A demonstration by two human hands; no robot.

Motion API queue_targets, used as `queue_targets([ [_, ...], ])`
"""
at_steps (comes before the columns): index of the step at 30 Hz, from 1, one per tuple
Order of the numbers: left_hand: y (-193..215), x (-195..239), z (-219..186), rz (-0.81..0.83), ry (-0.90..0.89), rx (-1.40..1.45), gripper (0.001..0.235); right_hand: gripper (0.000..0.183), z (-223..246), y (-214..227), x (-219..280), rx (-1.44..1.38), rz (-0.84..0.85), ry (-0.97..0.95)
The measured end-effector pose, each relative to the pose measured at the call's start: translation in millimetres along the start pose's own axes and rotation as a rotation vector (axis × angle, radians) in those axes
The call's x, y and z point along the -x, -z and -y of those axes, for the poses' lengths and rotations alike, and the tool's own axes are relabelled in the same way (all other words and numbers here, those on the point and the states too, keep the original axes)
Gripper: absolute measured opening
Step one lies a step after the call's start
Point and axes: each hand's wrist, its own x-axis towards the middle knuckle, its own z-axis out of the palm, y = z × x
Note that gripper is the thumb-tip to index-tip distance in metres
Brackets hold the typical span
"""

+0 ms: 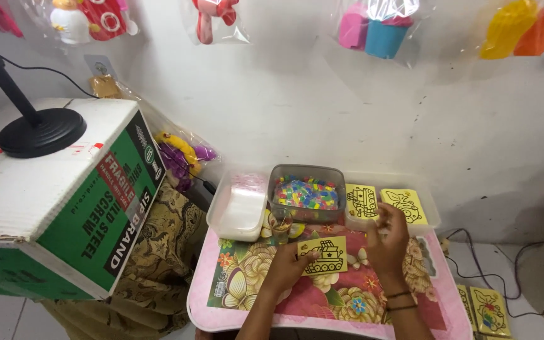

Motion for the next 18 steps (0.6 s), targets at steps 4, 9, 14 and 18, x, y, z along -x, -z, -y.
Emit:
queue_targets([
  [4,4.4,-11.7,10.5,0.009,-0.095,-0.212,0.024,0.017,17.7,-24.6,-30.7,0.126,0.149,0.182],
  [9,0.8,-4.9,-2.9,0.017,-0.021,0.002,0.018,0.029,26.4,-58.6,-49.2,0.28,0.551,0.476],
  [14,1.9,-4.4,-3.1,0.025,-0.079,-0.082,0.019,0.032,29.6,-79.2,-49.9,0.413,0.79,0.285],
  [18,2.9,-4.6,-5.0,0.024,-0.062,-0.146,0.02,0.045,16.0,-90.2,-50.4,0.52,0.789,0.258],
])
